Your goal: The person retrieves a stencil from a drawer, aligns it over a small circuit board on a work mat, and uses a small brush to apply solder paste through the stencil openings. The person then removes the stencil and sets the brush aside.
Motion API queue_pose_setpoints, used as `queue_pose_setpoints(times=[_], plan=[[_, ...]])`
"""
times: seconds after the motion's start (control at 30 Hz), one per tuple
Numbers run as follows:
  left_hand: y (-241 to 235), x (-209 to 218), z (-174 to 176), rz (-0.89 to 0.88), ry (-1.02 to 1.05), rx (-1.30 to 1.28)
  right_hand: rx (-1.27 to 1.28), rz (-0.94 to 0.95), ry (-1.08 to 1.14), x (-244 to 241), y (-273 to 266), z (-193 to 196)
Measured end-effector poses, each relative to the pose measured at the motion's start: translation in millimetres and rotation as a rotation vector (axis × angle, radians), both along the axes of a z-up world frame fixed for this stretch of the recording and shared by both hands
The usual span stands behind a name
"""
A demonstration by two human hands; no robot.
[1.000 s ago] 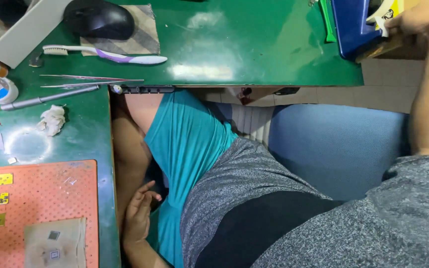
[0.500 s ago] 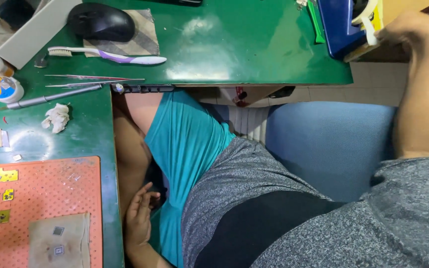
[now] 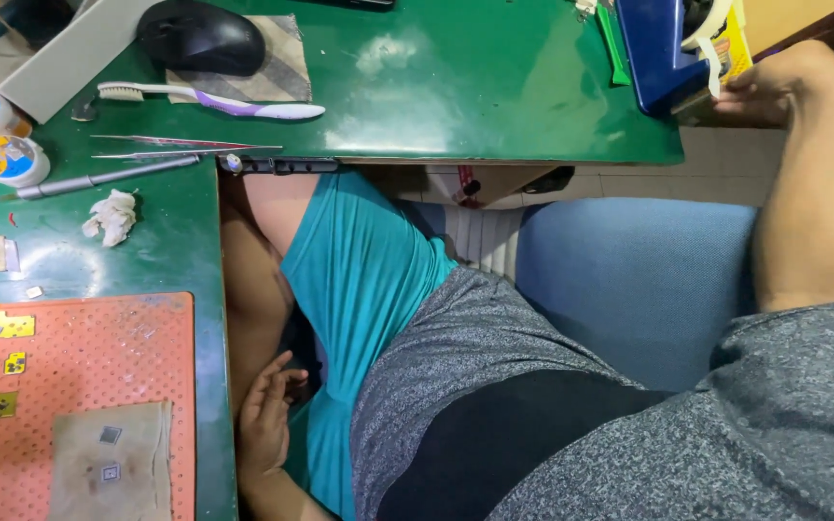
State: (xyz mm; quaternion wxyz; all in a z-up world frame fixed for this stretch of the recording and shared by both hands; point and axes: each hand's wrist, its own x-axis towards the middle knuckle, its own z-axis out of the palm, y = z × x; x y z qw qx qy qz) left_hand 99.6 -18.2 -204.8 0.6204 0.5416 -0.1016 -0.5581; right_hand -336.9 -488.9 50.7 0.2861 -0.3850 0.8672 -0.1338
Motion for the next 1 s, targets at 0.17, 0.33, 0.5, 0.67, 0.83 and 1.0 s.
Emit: queue_pose_setpoints(times=[0.17,0.33,0.5,0.67,0.83,1.0], plan=[[-1,0,2,0.014,-0.007,-0.016,-0.193,0.022,-0.070,-23,-19,-19],[0,-1,7,0.016,-0.022,0.018,-0.024,0.004,0.002,22,18,14],[1,1,1,0.021,-0.022,0.006,0.219,0.020,-0.229,36,37,29],[4,2,-4,-0.001,-0.038,0.010,0.126,0.104,-0.424,7,23,11],[4,1,-2,0.009,-0.038,0.005,0.079,0.120,-0.416,-22,11,15],[2,2,1,0.008,-0.044,0.026,0.141,0.145,-0.346,-38,3,13]])
